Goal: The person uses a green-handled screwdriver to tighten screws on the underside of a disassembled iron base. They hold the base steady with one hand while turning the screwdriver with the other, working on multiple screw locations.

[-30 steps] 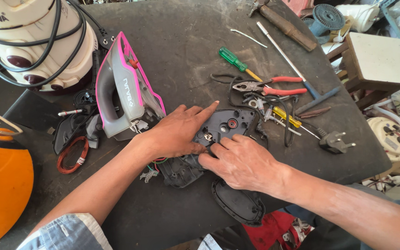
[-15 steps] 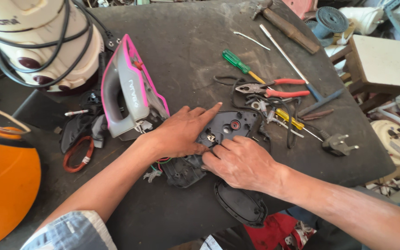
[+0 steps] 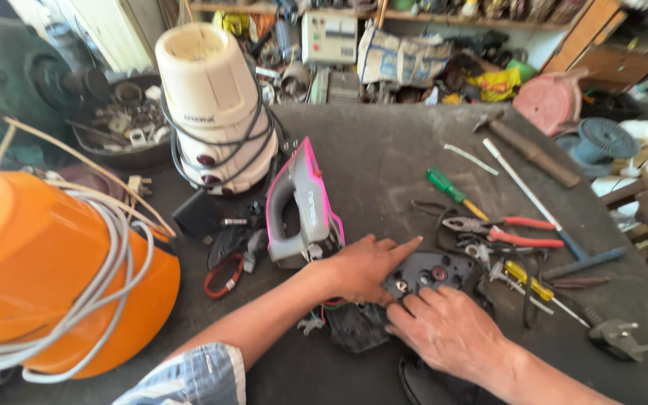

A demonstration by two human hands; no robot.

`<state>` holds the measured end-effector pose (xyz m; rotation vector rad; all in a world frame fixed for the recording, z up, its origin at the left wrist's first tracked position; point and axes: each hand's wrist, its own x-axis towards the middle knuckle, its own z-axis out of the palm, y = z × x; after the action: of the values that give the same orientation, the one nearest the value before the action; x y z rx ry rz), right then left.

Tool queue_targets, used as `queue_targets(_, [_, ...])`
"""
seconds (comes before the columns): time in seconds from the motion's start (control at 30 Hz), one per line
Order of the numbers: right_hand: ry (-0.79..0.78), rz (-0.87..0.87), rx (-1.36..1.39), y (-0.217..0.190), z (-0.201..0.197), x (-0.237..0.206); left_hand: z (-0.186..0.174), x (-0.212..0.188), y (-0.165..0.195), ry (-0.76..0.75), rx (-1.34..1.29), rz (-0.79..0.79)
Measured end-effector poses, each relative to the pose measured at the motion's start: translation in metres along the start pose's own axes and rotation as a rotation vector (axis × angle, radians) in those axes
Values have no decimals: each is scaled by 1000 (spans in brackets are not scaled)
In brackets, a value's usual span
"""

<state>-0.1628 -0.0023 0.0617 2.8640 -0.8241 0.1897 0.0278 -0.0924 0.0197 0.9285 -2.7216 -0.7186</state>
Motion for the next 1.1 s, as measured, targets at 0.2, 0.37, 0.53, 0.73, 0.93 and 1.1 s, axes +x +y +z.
queue_targets(0.2, [-46,10,22,-5,0,-3,0,-2,3,-12,11,-7])
queue_targets(0.37, [-175,135,51,-13,-3,-4,-1,-5,9,-33,-10,-27])
queue_targets(0.53, [16,47,-17,-16,-8,-12,3,-5,7,-28,14,-18])
queue_targets(0.73, [-110,151,22,-22,-3,-2,10,-1,1,-36,17,-25])
queue_targets(0.93, [-61,84,-92,-28,-11,1,14,3,-4,3,14,24])
queue_targets(1.1, [-56,98,-66,-30,-9,7,16,6,-8,-2,28,3])
